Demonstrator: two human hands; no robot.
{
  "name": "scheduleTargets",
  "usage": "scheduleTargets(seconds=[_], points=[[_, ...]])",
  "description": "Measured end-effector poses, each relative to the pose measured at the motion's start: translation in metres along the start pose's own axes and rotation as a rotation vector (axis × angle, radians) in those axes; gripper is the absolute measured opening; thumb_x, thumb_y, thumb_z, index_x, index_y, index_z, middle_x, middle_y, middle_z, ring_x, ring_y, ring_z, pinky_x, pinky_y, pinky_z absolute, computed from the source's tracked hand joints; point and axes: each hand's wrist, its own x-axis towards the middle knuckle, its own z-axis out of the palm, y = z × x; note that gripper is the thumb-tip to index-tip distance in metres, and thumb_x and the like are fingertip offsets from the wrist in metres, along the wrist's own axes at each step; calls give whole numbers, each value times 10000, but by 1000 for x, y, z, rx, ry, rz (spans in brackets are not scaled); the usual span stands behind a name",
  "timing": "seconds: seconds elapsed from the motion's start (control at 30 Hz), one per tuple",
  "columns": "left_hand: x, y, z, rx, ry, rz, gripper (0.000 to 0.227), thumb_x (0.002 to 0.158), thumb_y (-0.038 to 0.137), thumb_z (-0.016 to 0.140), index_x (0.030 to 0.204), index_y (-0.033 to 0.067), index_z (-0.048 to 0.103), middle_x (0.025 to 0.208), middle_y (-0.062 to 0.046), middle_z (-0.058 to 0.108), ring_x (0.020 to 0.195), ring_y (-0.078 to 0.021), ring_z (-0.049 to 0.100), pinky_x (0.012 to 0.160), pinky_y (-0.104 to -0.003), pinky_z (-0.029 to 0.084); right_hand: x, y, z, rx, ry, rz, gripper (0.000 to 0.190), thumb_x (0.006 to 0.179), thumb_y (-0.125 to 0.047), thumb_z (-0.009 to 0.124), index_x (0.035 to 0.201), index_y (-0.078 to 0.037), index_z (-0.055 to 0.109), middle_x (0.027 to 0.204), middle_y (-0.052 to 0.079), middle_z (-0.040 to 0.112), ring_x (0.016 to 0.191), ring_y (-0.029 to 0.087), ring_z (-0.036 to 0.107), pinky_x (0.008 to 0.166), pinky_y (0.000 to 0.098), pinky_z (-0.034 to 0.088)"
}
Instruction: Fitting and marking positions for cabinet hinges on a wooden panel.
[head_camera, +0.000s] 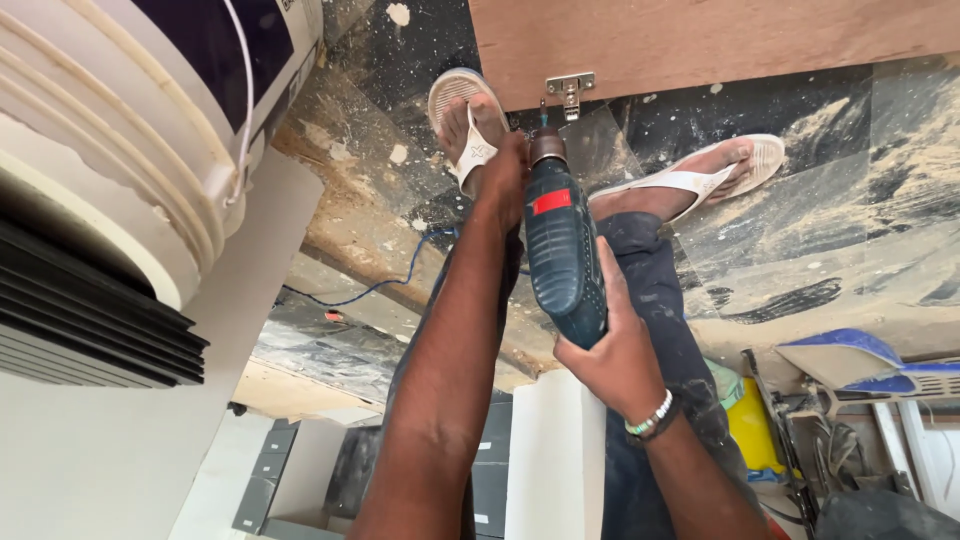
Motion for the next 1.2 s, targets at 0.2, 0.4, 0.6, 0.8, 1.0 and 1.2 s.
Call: scheduleTargets(seconds=[0.2,0.4,0.6,0.8,1.0,1.2], points=[[-65,27,45,-172,-284,-158,733,929,717,465,1022,6,617,787,-173,714,590,-240,702,536,-382,613,7,-1,19,-1,10,74,1079,710,-88,743,1633,-121,185,1387,190,633,1137,233,719,938,331,549],[-63,26,52,-250,-262,-181,784,891,783,477,1090,29,557,804,-146,701,607,-234,703,538,-389,616,8,8,27,6,76,-58,1068,714,-30,737,1634,-72,197,1516,221,531,1265,255,637,1011,338,506],[-61,26,56,-250,-250,-205,771,895,776,473,1101,36,549,784,-134,688,594,-228,692,525,-391,609,12,11,26,14,85,-68,1082,714,-11,730,1645,-81,183,1506,211,540,1258,250,639,1021,330,507],[-59,20,49,-252,-251,-213,807,918,770,419,1046,-4,608,753,-137,697,576,-231,691,526,-371,601,16,-2,16,-114,48,4,1101,691,-65,755,1626,-122,177,1344,254,639,1075,334,731,876,395,577],[-50,15,41,-225,-171,-230,751,963,735,426,945,16,640,690,-108,669,535,-232,663,512,-362,584,20,-16,6,-216,-34,127,1148,656,-93,763,1630,-176,161,1107,246,737,947,405,738,824,441,590],[-65,37,62,-196,-221,-210,765,966,746,414,914,10,618,680,-104,650,536,-237,648,512,-377,580,21,-11,6,-88,24,-39,1096,711,-93,771,1623,-94,164,1393,256,598,1207,343,666,973,391,523]])
